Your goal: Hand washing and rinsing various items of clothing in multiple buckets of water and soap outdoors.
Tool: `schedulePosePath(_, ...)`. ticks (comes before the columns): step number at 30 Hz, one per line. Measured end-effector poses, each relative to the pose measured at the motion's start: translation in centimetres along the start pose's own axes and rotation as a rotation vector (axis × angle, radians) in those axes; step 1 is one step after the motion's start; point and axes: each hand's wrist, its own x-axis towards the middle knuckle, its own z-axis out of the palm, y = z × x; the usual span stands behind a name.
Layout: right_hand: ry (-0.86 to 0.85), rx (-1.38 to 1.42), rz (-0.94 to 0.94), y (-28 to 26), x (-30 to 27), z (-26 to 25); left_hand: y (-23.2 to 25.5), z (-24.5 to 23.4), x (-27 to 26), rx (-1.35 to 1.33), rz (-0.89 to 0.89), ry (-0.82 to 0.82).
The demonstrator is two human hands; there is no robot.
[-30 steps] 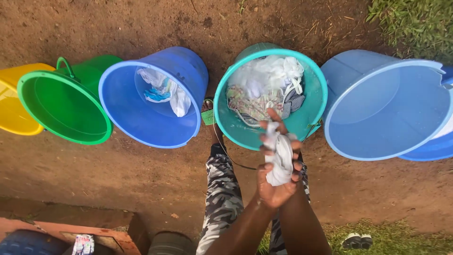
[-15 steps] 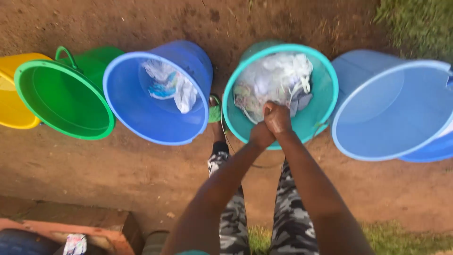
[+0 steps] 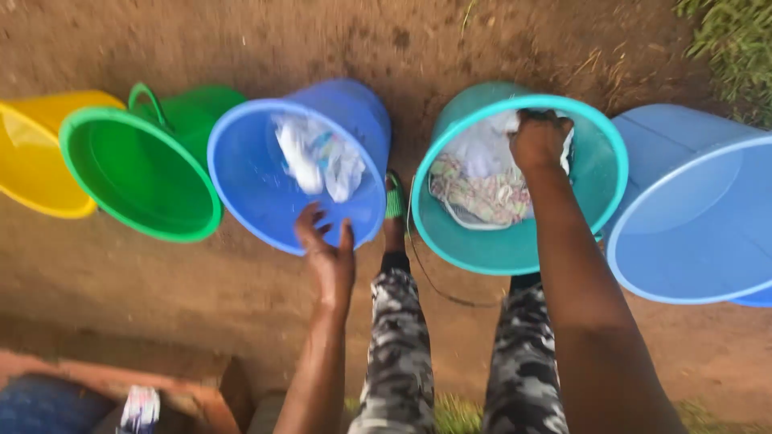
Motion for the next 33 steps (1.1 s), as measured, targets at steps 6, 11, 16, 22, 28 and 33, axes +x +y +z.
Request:
schedulePosePath(6,-0.093,0.426,0.135,-4.2,-12.9,-14.5,7.2,12.9,-9.5,-1.157,-0.663,-0.552)
schedulePosePath(11,-0.07,0.847,0.242,-7.5,-23.0,-16.5,12.9,17.2,-10.3,-1.239,-1.044,-0.687)
schedulePosePath(16,0.086,0.497,0.227,0.4,-16.0,-0.7,7.0,22.7,-13.5,-1.336,-1.063,-0.593)
schedulePosePath(22,-0.063,0.329,0.472,3.8,-10.1,1.0,7.9,19.6,-8.9,-0.484,-0.489,-0.328)
schedulePosePath(28,-0.135,0.281,0.145,4.4,-8.0,16.8,1.8,36.7,-6.1,0.054,0.115,-0.463)
schedulePosePath(33,-0.423,0.222,0.11,5.6,-8.5,13.7,2.4,35.9,-5.8,-0.079,-0.007,-0.577)
